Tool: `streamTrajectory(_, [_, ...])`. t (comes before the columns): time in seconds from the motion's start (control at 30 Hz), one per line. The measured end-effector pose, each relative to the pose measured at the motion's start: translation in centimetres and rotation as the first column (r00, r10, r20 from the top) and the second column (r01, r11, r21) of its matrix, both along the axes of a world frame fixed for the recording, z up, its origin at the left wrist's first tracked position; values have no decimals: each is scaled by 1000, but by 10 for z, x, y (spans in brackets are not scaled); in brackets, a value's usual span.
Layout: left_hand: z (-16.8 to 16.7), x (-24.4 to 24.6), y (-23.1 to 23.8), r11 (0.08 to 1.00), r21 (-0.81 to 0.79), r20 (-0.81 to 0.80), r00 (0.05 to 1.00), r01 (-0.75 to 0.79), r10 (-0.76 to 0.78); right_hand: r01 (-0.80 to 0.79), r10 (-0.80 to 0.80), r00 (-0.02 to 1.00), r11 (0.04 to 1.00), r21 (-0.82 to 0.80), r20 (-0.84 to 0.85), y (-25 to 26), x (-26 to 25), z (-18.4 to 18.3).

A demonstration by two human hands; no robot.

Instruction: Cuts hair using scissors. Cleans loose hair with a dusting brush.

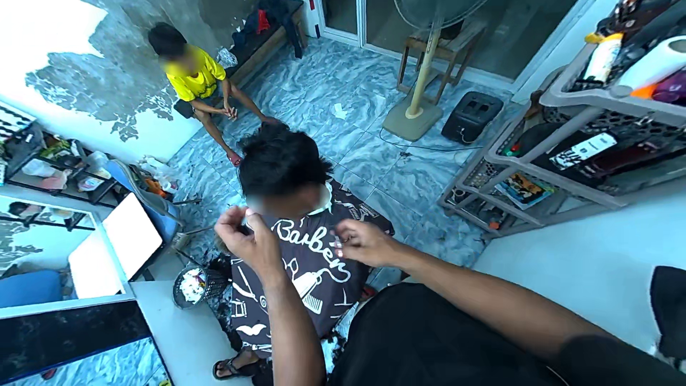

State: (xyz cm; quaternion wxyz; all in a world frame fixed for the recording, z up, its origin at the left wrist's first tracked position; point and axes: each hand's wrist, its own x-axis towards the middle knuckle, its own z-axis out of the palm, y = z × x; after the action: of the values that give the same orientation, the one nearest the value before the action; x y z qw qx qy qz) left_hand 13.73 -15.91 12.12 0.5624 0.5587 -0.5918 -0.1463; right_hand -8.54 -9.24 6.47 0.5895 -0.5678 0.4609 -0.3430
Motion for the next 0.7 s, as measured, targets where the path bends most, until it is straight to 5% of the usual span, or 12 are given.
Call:
streamTrajectory(0.17, [-25, 25, -32, 950, 286, -5, 991, 126, -130, -15, 9, 997, 997, 76, 83, -32, 53, -19])
streamTrajectory(0.7, [-35, 30, -41, 935, 304, 18, 981, 181, -195, 65, -91, 980, 987, 147, 180, -35, 64, 0])
